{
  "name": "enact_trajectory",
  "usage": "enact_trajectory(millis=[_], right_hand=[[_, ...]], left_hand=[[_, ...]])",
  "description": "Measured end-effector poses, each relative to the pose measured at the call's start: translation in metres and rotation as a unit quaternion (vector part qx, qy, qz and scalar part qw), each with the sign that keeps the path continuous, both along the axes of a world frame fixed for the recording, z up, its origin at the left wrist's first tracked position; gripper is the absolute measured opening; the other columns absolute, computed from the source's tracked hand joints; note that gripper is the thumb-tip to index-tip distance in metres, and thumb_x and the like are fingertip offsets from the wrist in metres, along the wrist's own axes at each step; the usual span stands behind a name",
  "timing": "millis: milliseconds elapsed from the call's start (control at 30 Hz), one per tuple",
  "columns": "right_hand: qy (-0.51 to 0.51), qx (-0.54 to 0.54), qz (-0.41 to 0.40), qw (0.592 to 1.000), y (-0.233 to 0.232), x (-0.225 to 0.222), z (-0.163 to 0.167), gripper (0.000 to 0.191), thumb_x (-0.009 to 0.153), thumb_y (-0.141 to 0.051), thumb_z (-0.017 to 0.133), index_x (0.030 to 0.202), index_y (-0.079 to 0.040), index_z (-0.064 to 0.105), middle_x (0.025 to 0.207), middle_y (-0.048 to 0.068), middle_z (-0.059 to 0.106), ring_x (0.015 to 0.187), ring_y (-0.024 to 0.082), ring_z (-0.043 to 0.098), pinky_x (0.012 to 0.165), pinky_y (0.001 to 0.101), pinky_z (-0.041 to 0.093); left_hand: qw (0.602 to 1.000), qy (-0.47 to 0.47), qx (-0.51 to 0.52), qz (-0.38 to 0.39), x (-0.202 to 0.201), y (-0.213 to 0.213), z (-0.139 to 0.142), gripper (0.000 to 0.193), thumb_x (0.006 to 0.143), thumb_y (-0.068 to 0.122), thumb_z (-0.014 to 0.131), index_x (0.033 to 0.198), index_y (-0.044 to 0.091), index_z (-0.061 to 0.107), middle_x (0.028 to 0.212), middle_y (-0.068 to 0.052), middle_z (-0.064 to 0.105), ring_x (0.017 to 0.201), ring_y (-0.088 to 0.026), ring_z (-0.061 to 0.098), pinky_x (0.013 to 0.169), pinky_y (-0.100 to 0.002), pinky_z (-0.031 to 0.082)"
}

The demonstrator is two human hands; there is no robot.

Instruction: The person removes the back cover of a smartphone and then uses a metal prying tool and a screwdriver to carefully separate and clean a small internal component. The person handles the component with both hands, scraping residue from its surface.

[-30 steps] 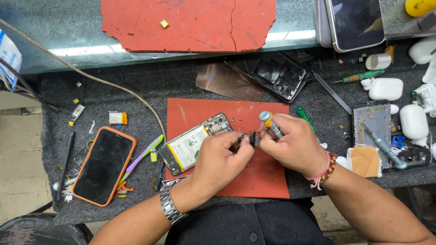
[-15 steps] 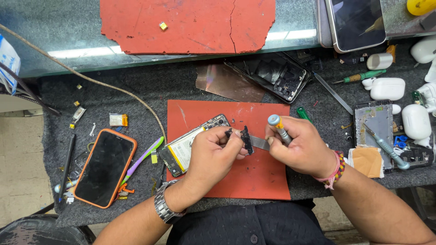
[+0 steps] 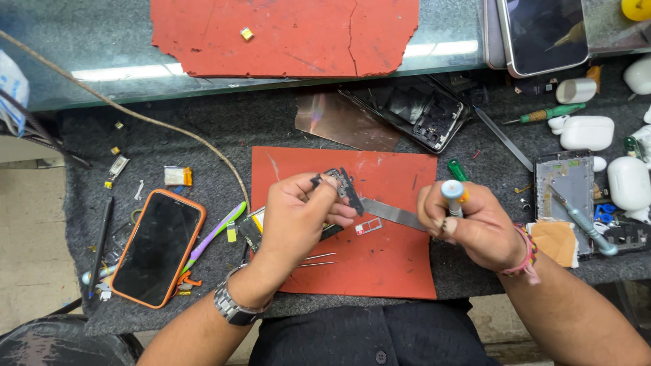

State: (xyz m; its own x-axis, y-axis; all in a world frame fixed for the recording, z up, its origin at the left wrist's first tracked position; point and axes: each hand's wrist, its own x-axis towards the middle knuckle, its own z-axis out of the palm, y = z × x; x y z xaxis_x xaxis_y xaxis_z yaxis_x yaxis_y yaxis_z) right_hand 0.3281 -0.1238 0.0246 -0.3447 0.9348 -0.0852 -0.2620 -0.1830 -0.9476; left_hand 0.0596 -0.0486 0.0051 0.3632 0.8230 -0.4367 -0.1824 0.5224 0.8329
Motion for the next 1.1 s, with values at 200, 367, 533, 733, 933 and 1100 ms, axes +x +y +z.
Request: enact_trajectory(millis=[200, 367, 533, 733, 933, 1100], right_hand=[[-0.148, 0.088, -0.008, 0.985, 0.009, -0.005, -0.004, 0.017, 0.098, -0.014, 0.058, 0.084, -0.004, 0.058, 0.074, -0.001, 0.055, 0.066, 0.009, 0.049, 0.061, 0.0262, 0.043], [-0.24, 0.038, -0.051, 0.969, 0.012, -0.012, -0.002, 0.012, 0.094, -0.008, 0.058, 0.088, -0.004, 0.067, 0.071, -0.001, 0.06, 0.064, 0.008, 0.057, 0.058, 0.0253, 0.047], [-0.317, 0.088, -0.087, 0.94, 0.013, -0.013, -0.005, 0.014, 0.088, -0.002, 0.051, 0.089, -0.003, 0.066, 0.076, 0.0, 0.064, 0.068, 0.008, 0.06, 0.063, 0.025, 0.05], [-0.227, 0.001, -0.166, 0.959, 0.008, -0.011, -0.013, 0.024, 0.097, -0.007, 0.047, 0.104, 0.0, 0.069, 0.091, 0.004, 0.065, 0.072, 0.008, 0.055, 0.063, 0.0235, 0.045], [-0.122, 0.019, -0.194, 0.973, 0.009, -0.01, -0.015, 0.029, 0.108, -0.018, 0.043, 0.1, -0.001, 0.066, 0.096, 0.007, 0.064, 0.07, 0.005, 0.055, 0.061, 0.02, 0.045], [-0.07, -0.023, -0.185, 0.98, 0.013, -0.018, -0.011, 0.011, 0.101, -0.009, 0.057, 0.092, -0.002, 0.057, 0.097, 0.008, 0.06, 0.071, 0.009, 0.062, 0.061, 0.026, 0.055]], left_hand=[[0.999, -0.021, -0.013, -0.038, 0.003, -0.006, 0.004, 0.026, 0.102, 0.014, 0.057, 0.095, -0.008, 0.068, 0.084, -0.013, 0.073, 0.074, -0.021, 0.077, 0.064, -0.032, 0.066], [0.997, -0.039, -0.018, -0.057, 0.005, -0.01, 0.007, 0.026, 0.103, 0.015, 0.058, 0.1, -0.008, 0.069, 0.087, -0.013, 0.073, 0.077, -0.021, 0.078, 0.067, -0.032, 0.066], [0.996, -0.04, -0.015, -0.074, 0.009, -0.012, 0.007, 0.027, 0.101, 0.016, 0.058, 0.11, -0.007, 0.068, 0.092, -0.013, 0.074, 0.08, -0.02, 0.077, 0.068, -0.03, 0.065], [0.994, 0.014, -0.03, -0.108, 0.017, -0.013, 0.008, 0.034, 0.105, 0.023, 0.053, 0.119, -0.005, 0.067, 0.091, -0.013, 0.074, 0.075, -0.015, 0.075, 0.065, -0.025, 0.063], [0.979, 0.123, 0.05, -0.154, 0.017, -0.01, 0.022, 0.039, 0.106, 0.028, 0.052, 0.111, -0.004, 0.074, 0.092, -0.006, 0.076, 0.056, -0.007, 0.064, 0.05, -0.021, 0.053], [0.969, 0.192, 0.087, -0.127, 0.019, -0.007, 0.035, 0.032, 0.097, 0.024, 0.061, 0.12, 0.003, 0.07, 0.068, -0.003, 0.072, 0.049, -0.005, 0.06, 0.044, -0.022, 0.047]])
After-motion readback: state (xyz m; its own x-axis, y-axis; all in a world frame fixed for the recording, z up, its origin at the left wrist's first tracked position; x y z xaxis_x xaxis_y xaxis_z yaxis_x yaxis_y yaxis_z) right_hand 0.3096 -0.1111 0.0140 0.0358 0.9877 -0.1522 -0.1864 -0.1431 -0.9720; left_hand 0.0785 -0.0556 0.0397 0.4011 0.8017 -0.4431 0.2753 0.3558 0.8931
